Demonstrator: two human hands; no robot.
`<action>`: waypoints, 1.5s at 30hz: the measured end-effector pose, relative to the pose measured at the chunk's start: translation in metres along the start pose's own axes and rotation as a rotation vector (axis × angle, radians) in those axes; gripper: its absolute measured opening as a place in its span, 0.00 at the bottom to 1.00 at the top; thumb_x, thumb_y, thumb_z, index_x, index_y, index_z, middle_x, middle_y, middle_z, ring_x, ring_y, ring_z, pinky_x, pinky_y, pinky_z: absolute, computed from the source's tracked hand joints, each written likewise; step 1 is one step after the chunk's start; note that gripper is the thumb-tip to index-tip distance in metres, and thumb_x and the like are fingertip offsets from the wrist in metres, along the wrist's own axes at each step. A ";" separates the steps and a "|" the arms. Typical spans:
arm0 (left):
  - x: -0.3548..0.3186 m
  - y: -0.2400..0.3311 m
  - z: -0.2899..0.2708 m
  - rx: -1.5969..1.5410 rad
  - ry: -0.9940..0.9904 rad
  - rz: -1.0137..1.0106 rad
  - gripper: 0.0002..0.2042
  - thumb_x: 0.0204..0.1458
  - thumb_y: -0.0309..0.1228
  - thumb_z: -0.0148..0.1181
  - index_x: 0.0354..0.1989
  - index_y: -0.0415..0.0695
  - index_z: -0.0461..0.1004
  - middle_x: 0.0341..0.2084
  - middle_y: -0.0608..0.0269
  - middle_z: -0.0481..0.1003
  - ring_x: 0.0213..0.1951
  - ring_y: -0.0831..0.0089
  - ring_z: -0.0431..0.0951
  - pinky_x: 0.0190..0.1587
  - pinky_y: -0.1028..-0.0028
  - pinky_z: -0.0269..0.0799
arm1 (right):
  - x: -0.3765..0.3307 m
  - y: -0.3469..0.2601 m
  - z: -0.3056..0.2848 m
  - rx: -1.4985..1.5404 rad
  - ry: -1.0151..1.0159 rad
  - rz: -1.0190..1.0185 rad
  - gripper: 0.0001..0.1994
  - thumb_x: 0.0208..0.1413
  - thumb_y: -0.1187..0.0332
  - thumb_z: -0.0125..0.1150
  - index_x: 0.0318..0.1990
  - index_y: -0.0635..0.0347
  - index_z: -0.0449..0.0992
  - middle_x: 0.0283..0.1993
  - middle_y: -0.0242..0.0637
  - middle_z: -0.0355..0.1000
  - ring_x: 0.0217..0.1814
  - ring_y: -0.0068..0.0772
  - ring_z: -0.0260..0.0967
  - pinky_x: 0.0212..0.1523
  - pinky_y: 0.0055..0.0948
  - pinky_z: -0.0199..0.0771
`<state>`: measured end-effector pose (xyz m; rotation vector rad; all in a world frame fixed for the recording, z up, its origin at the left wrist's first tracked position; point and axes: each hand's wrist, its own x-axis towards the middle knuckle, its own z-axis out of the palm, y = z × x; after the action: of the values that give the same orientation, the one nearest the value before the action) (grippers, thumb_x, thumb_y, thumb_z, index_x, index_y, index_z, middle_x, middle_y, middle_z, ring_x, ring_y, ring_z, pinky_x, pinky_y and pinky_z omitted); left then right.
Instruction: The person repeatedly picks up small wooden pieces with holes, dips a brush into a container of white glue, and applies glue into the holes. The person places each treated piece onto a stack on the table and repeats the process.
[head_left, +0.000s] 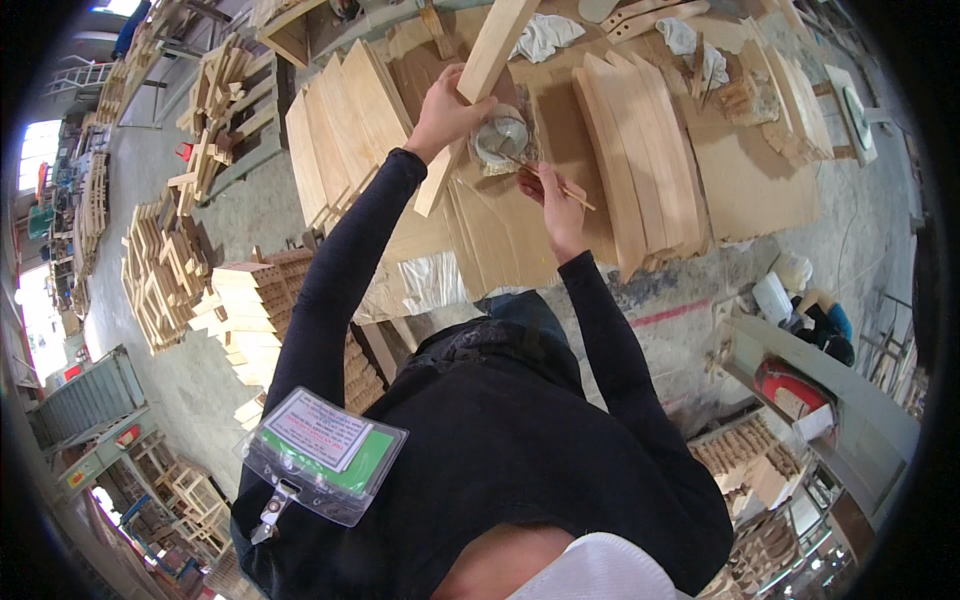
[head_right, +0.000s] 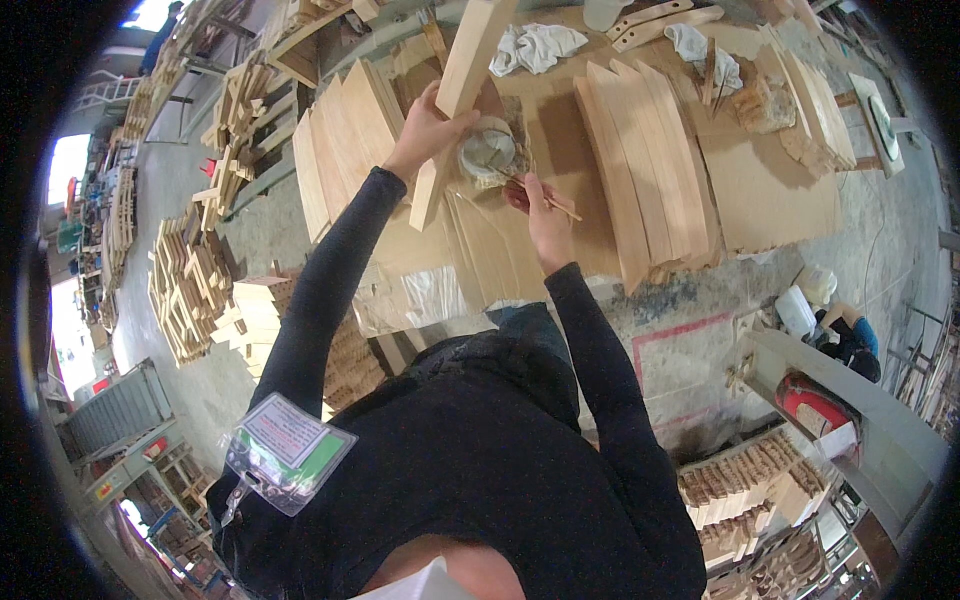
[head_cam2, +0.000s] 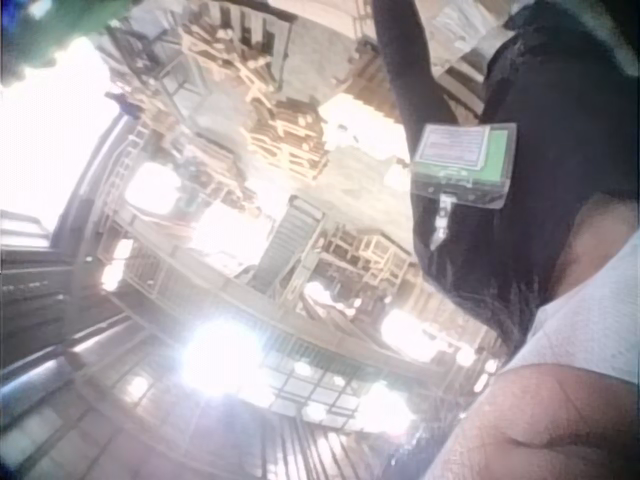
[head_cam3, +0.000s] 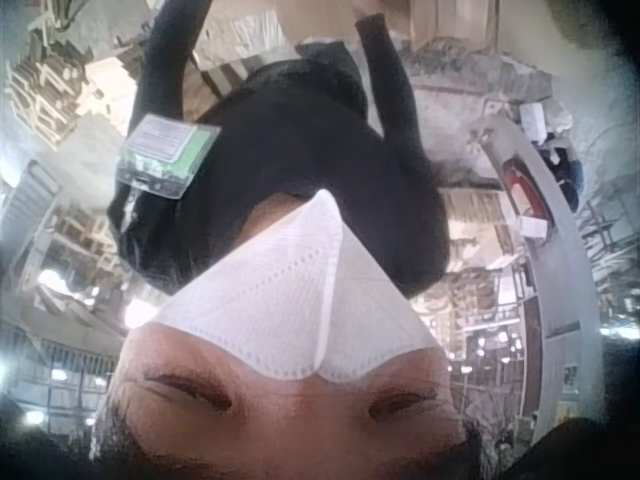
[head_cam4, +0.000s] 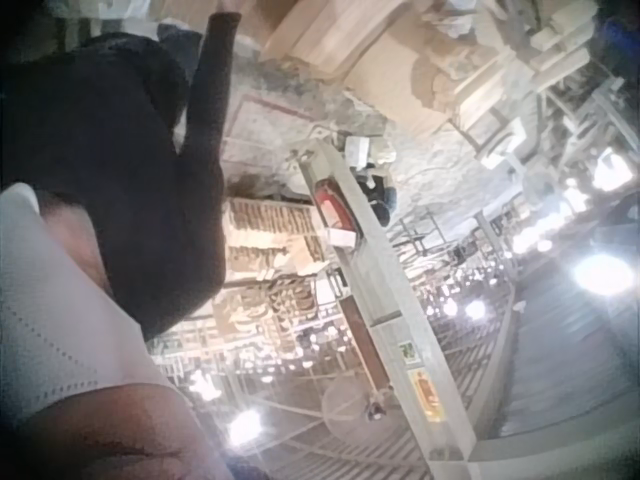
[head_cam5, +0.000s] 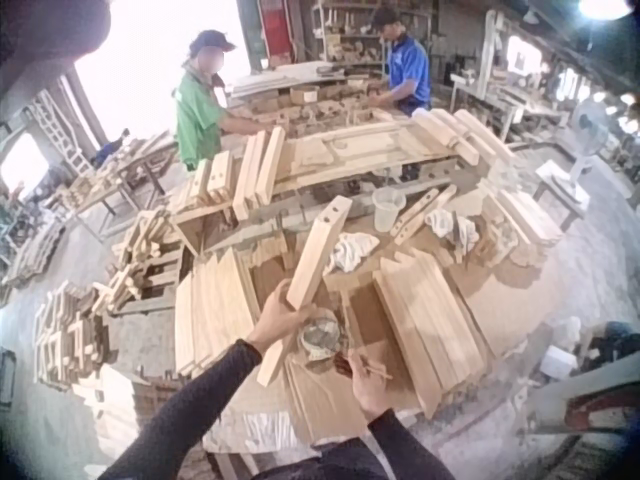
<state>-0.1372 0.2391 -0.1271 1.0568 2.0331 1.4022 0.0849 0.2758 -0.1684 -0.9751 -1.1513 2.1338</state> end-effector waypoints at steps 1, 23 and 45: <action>-0.001 0.002 0.000 -0.016 -0.016 -0.019 0.30 0.39 0.34 0.67 0.51 0.36 0.64 0.37 0.55 0.77 0.38 0.71 0.77 0.42 0.74 0.72 | 0.000 0.002 -0.001 0.062 -0.001 0.029 0.18 0.60 0.62 0.52 0.45 0.73 0.72 0.41 0.45 0.74 0.42 0.33 0.74 0.45 0.26 0.76; -0.154 0.065 -0.094 -0.351 0.159 -0.200 0.18 0.58 0.40 0.51 0.46 0.38 0.66 0.31 0.69 0.70 0.32 0.81 0.68 0.35 0.79 0.66 | 0.023 -0.013 -0.016 0.502 0.055 0.150 0.07 0.55 0.71 0.59 0.40 0.63 0.73 0.41 0.39 0.74 0.45 0.29 0.73 0.41 0.21 0.77; -0.223 0.074 -0.075 -0.652 0.046 -0.159 0.22 0.51 0.50 0.57 0.41 0.40 0.69 0.22 0.74 0.64 0.24 0.86 0.63 0.25 0.83 0.59 | -0.058 -0.134 0.060 0.382 -0.110 -0.126 0.08 0.56 0.65 0.59 0.37 0.58 0.72 0.39 0.37 0.76 0.40 0.23 0.74 0.32 0.18 0.72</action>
<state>-0.0316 0.0326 -0.0431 0.5686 1.4659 1.8237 0.0863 0.2725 -0.0102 -0.6039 -0.7857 2.2156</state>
